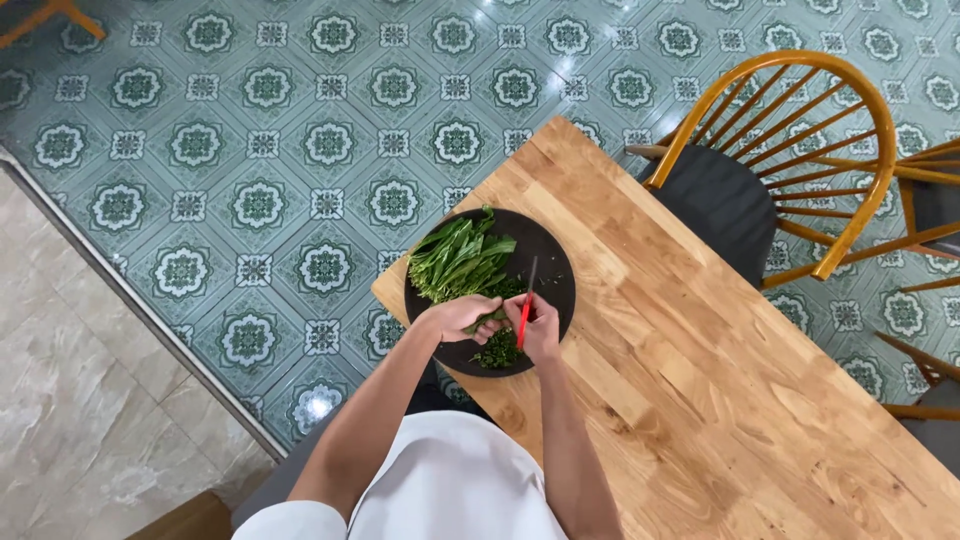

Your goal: Cutting green leafy vegetables with scissors on a plate.

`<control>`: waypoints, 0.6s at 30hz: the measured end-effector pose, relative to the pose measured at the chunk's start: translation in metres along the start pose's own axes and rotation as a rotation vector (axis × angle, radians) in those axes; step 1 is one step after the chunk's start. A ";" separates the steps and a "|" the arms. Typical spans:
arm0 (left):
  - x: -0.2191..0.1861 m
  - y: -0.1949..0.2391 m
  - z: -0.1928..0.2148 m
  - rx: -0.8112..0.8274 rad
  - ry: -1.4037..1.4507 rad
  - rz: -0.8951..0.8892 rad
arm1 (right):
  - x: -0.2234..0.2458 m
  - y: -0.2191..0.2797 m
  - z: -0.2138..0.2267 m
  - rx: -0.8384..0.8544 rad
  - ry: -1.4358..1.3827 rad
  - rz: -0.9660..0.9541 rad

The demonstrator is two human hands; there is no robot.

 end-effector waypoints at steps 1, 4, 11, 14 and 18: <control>0.000 0.001 -0.003 -0.002 0.004 0.002 | 0.000 -0.001 0.000 0.001 0.000 -0.004; 0.006 -0.004 -0.001 -0.069 0.124 0.005 | 0.007 -0.001 0.000 0.025 0.002 0.035; 0.018 -0.030 0.016 -0.067 -0.018 -0.104 | 0.009 0.003 0.009 -0.035 0.041 0.009; -0.004 -0.018 0.021 -0.280 -0.423 -0.167 | 0.012 0.007 0.013 -0.072 0.026 -0.028; -0.041 0.004 0.027 -0.638 -0.980 -0.395 | 0.008 0.011 0.019 0.041 0.108 0.120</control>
Point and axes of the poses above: each hand's wrist, its own y-axis away from the middle knuckle, its own z-axis out of the back of the hand, x = y × z, the point moved 10 cm from there along -y, towards the middle knuckle, and after that the axes turned 11 degrees about -y, right-handed, at the moved point
